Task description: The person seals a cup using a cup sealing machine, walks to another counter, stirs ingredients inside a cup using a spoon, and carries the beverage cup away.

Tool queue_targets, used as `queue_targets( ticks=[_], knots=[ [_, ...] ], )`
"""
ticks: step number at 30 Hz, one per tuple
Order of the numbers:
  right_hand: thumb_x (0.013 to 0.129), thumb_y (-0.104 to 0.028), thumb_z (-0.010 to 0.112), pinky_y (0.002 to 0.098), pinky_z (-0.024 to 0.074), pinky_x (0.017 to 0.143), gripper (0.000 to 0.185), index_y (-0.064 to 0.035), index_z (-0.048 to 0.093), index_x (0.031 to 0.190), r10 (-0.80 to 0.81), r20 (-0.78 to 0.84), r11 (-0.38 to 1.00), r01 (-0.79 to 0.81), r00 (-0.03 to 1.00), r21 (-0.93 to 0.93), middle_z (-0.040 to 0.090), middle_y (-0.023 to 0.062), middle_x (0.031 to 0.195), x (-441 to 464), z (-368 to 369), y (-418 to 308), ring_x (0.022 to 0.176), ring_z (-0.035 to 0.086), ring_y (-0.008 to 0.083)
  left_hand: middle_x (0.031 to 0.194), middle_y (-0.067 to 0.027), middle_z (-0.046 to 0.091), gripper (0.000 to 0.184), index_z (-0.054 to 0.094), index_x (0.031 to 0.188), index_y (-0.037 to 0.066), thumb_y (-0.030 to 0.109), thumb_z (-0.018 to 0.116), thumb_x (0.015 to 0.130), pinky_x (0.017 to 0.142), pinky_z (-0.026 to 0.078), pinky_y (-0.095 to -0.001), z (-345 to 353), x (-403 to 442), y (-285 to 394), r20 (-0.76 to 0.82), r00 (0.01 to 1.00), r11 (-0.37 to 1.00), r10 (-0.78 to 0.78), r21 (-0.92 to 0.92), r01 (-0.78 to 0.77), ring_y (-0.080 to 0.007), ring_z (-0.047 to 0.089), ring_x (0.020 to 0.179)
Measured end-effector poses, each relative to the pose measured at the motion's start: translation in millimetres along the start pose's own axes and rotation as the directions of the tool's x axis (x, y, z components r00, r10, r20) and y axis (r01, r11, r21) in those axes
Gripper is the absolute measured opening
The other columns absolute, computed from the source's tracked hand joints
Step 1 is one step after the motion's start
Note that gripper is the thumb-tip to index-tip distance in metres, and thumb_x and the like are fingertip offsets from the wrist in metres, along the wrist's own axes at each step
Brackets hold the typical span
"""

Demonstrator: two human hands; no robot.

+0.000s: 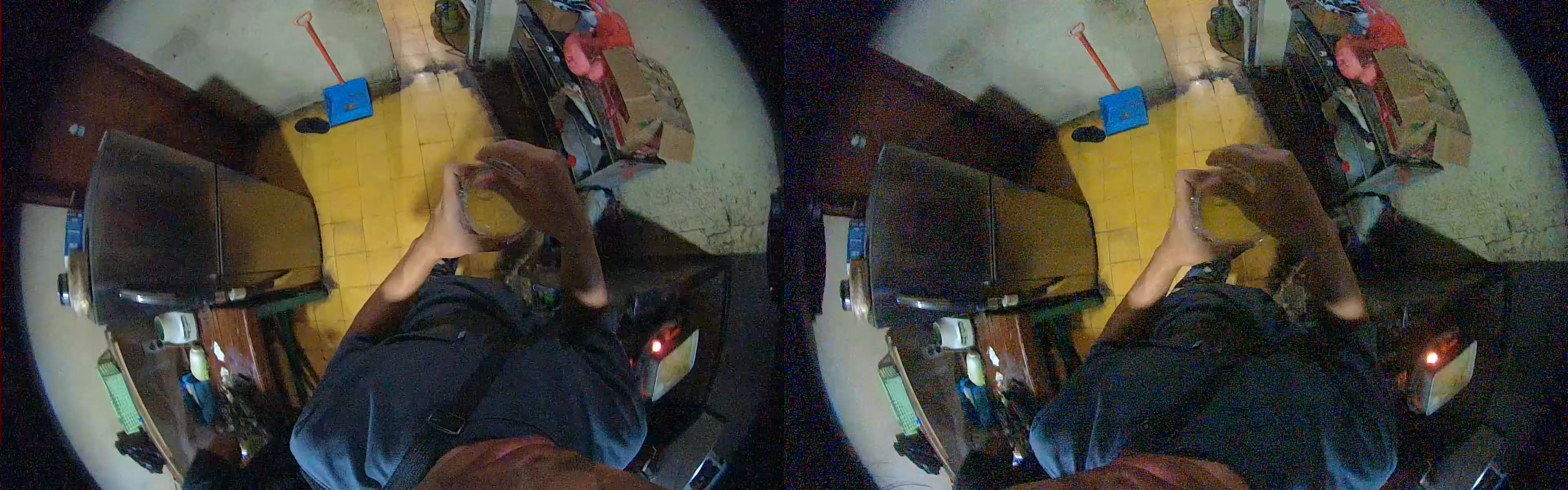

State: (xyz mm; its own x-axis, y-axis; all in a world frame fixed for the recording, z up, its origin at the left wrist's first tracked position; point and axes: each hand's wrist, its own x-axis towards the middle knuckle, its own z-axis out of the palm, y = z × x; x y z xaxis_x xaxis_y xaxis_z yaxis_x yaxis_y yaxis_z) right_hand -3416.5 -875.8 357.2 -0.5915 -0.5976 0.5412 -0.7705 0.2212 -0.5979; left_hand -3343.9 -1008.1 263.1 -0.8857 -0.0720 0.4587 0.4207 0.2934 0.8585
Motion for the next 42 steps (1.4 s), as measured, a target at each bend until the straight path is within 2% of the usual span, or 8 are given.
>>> queue_targets(
  ticks=[11,16,23,26,29,31,38,42],
  knots=[
    [0.078,-0.01,0.071,0.0281,0.0506,0.066,0.016,-0.0007,0.064,0.088,0.257,0.021,0.963,-0.255,0.966,-0.087,0.066,0.0121,0.076,239.0,15.2,216.1,0.069,0.066,0.0212,0.111,-0.0105,0.044,0.105,0.026,0.12,0.004,0.027,0.096,0.044,0.094,0.04,-0.0379,-44.6,277.0,-172.1,0.103,0.995,0.995,-0.021,0.094,0.012,-0.0229,0.049,0.103],
    [0.081,-0.007,0.069,0.0282,0.051,0.069,0.011,-0.0006,0.064,0.089,0.336,-0.045,0.934,-0.327,0.941,0.142,0.068,0.0106,0.078,351.4,22.4,332.5,0.075,0.067,0.0169,0.109,-0.0129,0.046,0.093,0.03,0.119,0.002,0.025,0.091,0.053,0.087,0.044,-0.0349,-46.8,413.0,-268.3,-0.022,0.959,0.959,0.283,0.027,-0.283,-0.0232,0.051,0.101],
    [0.083,-0.009,0.067,0.028,0.0504,0.07,0.012,0.0005,0.066,0.09,0.262,-0.044,0.958,-0.254,0.964,0.134,0.068,0.0105,0.08,527.7,28.5,479.6,0.075,0.065,0.014,0.108,-0.0137,0.046,0.092,0.029,0.117,0.001,0.027,0.091,0.053,0.086,0.044,-0.0362,-76.1,606.5,-353.4,-0.098,0.968,0.964,0.23,0.161,-0.213,-0.0244,0.052,0.099],
    [0.081,-0.011,0.064,0.0338,0.051,0.064,0.011,-0.0016,0.066,0.087,0.192,-0.004,0.975,-0.19,0.981,0.115,0.067,0.0175,0.08,605.0,35.0,532.3,0.075,0.068,0.03,0.114,-0.0146,0.046,0.099,0.026,0.124,0.005,0.029,0.092,0.053,0.084,0.045,-0.0365,-79.6,666.4,-417.5,-0.311,0.935,0.985,0.171,0.091,-0.149,-0.0225,0.053,0.1],
    [0.082,-0.012,0.064,0.0319,0.0516,0.064,0.012,-0.0014,0.067,0.086,0.164,-0.017,0.969,-0.158,0.986,0.191,0.068,0.0151,0.077,672.6,52.1,584.6,0.071,0.068,0.0252,0.113,-0.0164,0.045,0.098,0.023,0.118,0.003,0.029,0.092,0.052,0.087,0.044,-0.0381,-102.6,729.2,-469.8,-0.118,0.993,0.997,0.002,0.079,0.008,-0.0281,0.053,0.103],
    [0.086,-0.003,0.062,0.0284,0.0546,0.075,0.012,0.0048,0.067,0.093,0.306,0.074,0.875,-0.311,0.949,0.372,0.069,0.0119,0.084,722.0,71.2,633.2,0.083,0.067,0.015,0.117,-0.0194,0.045,0.1,0.022,0.119,0.004,0.029,0.093,0.052,0.089,0.044,-0.0398,-119.3,780.0,-502.4,-0.271,0.933,0.97,0.236,0.127,-0.209,-0.0297,0.052,0.106],
    [0.087,-0.002,0.061,0.0291,0.0564,0.074,0.013,0.0062,0.064,0.098,0.45,0.089,0.593,-0.371,0.889,0.715,0.068,0.0124,0.088,897.8,132.9,758.9,0.08,0.067,0.0174,0.12,-0.0216,0.044,0.096,0.023,0.12,0.006,0.023,0.091,0.055,0.094,0.042,-0.0417,-178.4,953.3,-617.1,-0.437,0.895,0.941,0.091,-0.255,-0.22,-0.0316,0.051,0.109],
    [0.087,-0.003,0.063,0.0296,0.0554,0.077,0.022,0.0058,0.061,0.106,0.468,0.183,0.596,-0.461,0.865,0.657,0.069,0.0137,0.086,999.6,150.6,810.8,0.082,0.067,0.0179,0.123,-0.0218,0.043,0.093,0.025,0.121,0.004,0.021,0.09,0.057,0.098,0.042,-0.0411,-239.6,1038.9,-657.1,-0.339,0.925,0.984,0.173,0.094,-0.15,-0.0323,0.05,0.114]
  ],
)
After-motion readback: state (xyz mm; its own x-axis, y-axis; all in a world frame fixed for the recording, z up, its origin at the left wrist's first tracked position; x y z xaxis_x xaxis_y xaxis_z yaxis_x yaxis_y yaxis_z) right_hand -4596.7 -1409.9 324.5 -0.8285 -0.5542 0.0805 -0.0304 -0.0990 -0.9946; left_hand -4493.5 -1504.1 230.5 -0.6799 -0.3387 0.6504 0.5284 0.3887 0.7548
